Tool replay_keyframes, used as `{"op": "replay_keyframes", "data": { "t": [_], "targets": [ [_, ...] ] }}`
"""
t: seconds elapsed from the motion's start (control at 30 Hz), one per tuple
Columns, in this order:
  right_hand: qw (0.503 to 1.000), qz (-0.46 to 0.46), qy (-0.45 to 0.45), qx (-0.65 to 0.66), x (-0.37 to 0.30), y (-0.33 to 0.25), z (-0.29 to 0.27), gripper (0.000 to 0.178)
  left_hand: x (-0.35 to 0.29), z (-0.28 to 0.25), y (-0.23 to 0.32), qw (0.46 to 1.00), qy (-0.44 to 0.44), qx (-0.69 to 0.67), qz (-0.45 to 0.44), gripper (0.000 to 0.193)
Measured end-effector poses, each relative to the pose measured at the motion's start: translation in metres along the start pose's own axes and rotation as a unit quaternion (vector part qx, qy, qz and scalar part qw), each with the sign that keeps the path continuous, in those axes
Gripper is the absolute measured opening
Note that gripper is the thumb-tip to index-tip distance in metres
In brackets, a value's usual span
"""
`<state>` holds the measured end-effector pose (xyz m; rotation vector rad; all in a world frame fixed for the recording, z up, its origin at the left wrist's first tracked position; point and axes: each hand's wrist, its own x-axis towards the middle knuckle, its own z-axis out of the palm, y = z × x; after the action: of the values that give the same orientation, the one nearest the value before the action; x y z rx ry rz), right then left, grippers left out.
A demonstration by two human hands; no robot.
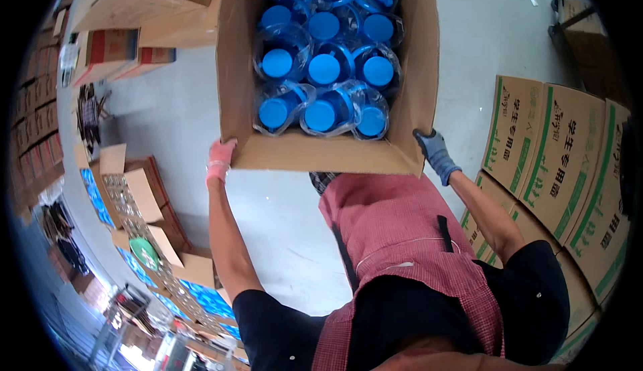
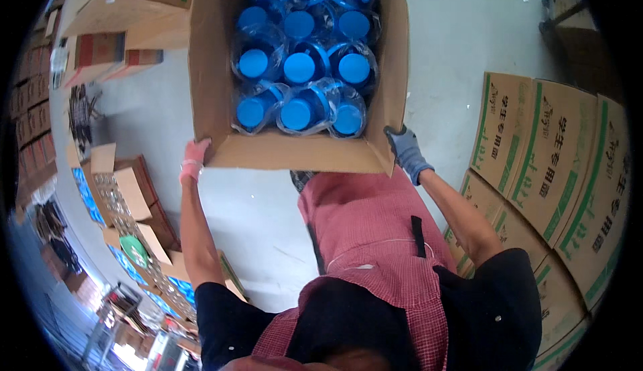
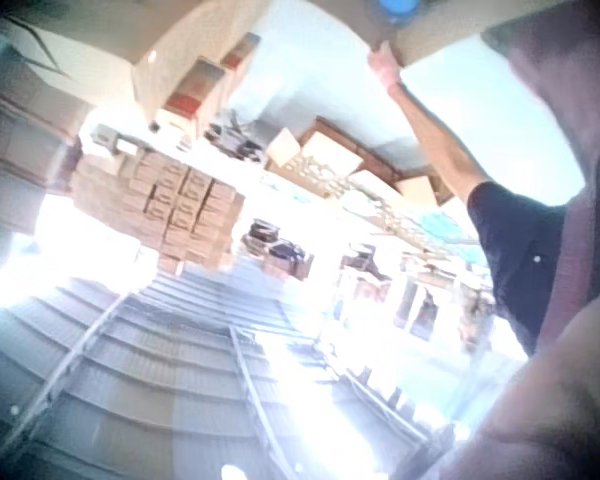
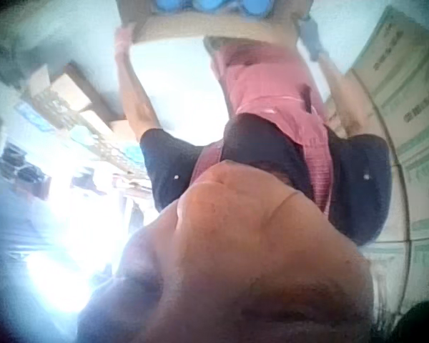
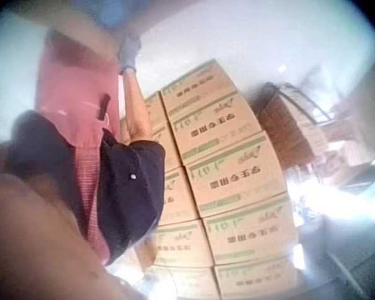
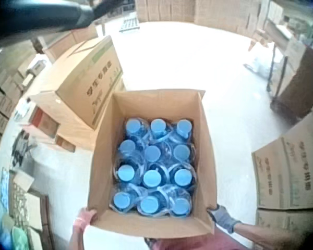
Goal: The person assembles blue plastic containers by inserting metal canisters into them and screwing on lids. They handle multiple units, moving them from a cardboard box to a green basin and then back into the box.
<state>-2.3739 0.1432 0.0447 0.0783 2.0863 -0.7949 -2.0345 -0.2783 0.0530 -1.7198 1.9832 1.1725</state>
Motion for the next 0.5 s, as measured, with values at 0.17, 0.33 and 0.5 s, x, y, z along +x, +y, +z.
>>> {"op": "replay_keyframes", "data": {
  "t": [0.17,0.33,0.5],
  "targets": [
    [0.981,-0.098,-0.033,-0.166,0.001,0.074,-0.015,0.045,-0.168,0.117,-0.147,0.982,0.041,-0.133,-0.128,0.04],
    [0.935,-0.098,-0.125,-0.317,0.003,0.06,-0.042,0.043,-0.346,0.266,-0.182,0.888,0.115,-0.389,-0.214,0.032],
    [0.907,-0.201,-0.202,-0.31,-0.001,-0.003,0.004,0.049,-0.443,0.379,-0.173,0.793,0.206,-0.461,-0.34,0.037]
  ]
}}
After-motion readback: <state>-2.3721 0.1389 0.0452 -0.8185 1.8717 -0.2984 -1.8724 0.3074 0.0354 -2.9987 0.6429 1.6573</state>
